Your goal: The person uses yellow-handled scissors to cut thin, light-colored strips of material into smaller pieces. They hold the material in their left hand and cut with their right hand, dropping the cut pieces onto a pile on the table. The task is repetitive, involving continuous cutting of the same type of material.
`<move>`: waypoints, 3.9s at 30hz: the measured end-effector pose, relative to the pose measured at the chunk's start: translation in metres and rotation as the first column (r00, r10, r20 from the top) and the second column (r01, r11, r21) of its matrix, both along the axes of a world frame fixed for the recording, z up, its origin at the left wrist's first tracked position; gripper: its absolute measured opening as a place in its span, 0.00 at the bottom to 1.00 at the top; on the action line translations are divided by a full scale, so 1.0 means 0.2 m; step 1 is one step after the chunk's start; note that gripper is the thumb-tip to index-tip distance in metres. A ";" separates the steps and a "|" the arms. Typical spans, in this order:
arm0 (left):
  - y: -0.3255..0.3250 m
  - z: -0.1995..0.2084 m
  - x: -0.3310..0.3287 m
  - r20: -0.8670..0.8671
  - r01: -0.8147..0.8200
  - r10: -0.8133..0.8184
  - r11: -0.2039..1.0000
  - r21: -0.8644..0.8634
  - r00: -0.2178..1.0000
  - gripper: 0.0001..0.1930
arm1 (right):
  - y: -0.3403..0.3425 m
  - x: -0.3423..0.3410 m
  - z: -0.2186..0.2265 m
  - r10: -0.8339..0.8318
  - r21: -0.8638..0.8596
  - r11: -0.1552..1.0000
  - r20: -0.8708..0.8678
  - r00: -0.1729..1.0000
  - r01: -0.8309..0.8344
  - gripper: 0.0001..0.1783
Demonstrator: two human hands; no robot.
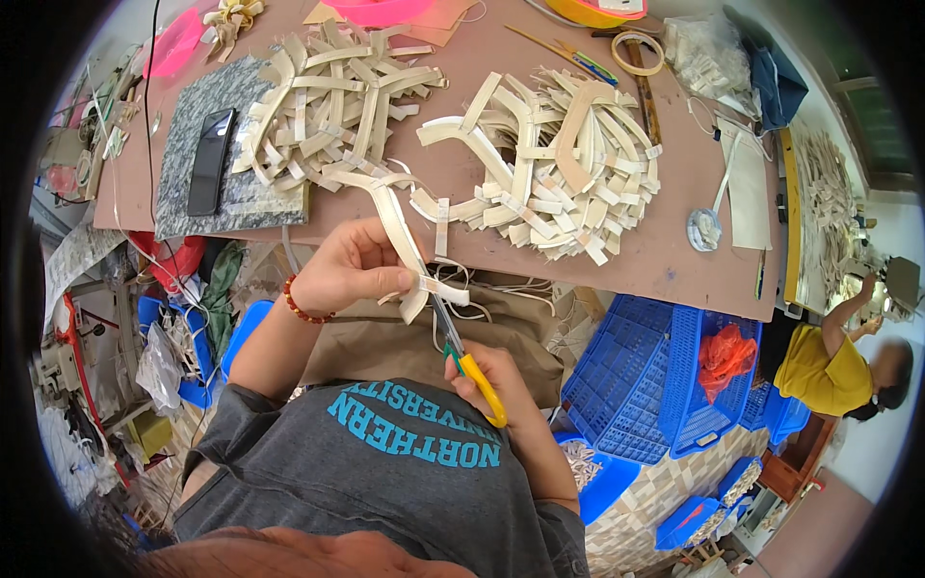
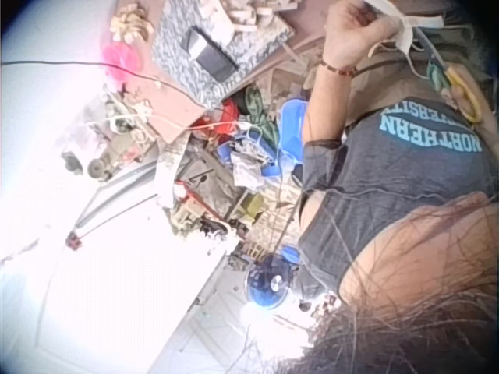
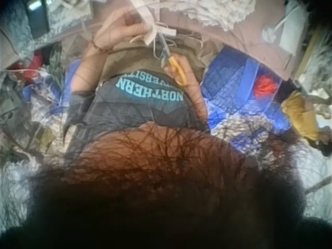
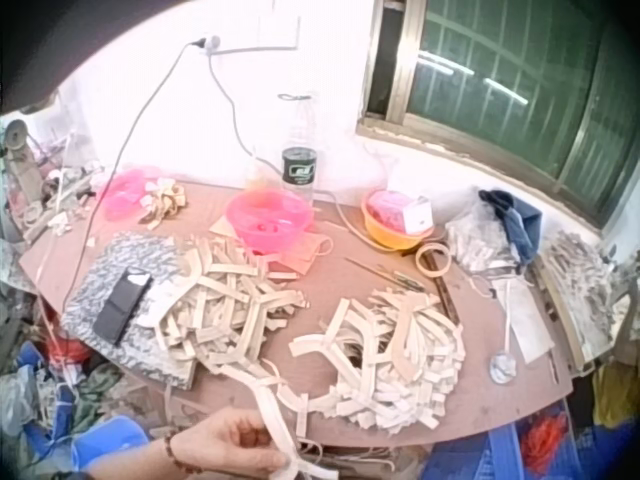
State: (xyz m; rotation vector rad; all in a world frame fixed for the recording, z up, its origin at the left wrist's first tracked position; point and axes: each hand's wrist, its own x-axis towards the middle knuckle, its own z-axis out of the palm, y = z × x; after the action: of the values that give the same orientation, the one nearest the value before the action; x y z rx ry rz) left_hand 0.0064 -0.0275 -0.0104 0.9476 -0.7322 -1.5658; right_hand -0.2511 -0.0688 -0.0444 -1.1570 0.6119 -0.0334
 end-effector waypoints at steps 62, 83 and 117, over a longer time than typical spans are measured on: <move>-0.02 -0.05 -0.03 -0.046 -0.421 0.422 0.907 0.031 0.905 0.13 | 0.05 0.08 -0.03 -0.001 0.081 0.997 0.188 0.982 -0.015 0.39; 0.00 -0.03 -0.08 -0.039 -0.167 0.171 0.983 0.075 0.985 0.18 | 0.05 0.15 0.06 -0.092 0.067 0.994 0.020 0.996 0.090 0.53; -0.01 -0.04 -0.05 -0.080 -0.291 0.291 0.957 0.009 0.954 0.09 | 0.07 0.08 -0.02 -0.156 0.133 0.981 0.094 0.983 0.143 0.30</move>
State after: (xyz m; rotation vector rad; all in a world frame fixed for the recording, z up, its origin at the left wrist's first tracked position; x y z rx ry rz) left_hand -0.0043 -0.0301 -0.0193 0.9387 -0.5120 -1.3342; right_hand -0.2351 -0.0553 -0.0477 -0.9794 0.5992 -0.1805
